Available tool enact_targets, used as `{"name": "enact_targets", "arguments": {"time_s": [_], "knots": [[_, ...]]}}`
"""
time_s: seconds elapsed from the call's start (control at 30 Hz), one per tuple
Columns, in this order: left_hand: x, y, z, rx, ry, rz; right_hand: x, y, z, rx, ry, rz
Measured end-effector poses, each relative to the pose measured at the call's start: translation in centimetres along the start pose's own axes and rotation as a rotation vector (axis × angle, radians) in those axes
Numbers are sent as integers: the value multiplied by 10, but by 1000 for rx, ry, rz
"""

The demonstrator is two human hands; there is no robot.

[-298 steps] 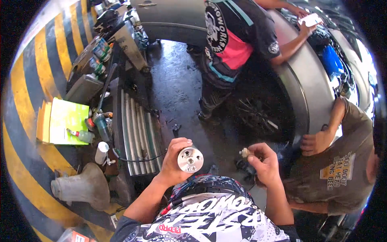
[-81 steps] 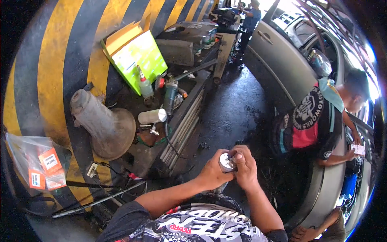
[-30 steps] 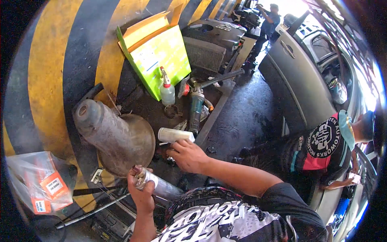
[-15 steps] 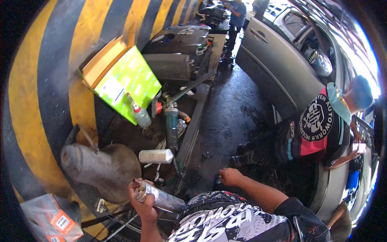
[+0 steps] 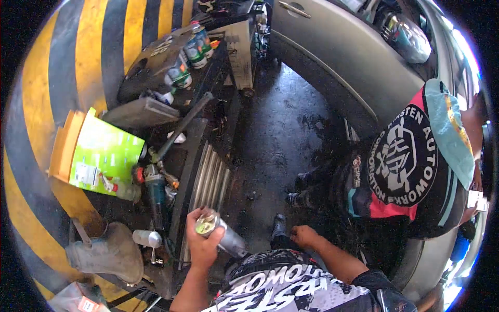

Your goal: The recorder is disassembling and inspecting a cylindrical mechanical component, likely an automotive sensor or fuel part, using small tools.

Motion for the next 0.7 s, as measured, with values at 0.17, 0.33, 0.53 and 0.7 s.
{"name": "enact_targets", "arguments": {"time_s": [0.17, 0.33, 0.53, 0.7], "knots": [[-34, 100, 34, 25, 65, -149, -2, -89, 5, -144, -263, 193], [-68, 163, 48, -46, 148, -264, -2, -170, -4, -326, -343, 369], [-131, 226, 64, -140, 163, -404, -8, -227, -20, -469, -282, 521], [-216, 262, 58, -123, 185, -482, -40, -268, -23, -658, -142, 454]]}}
Point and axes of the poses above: each hand's wrist, its own x-axis away from the middle knuckle, its own y-axis out of the palm, z = x × y, the point moved 3 cm from there along -x, towards the middle knuckle, and after that the axes turned 8 degrees about -x, right-handed, at the moved point
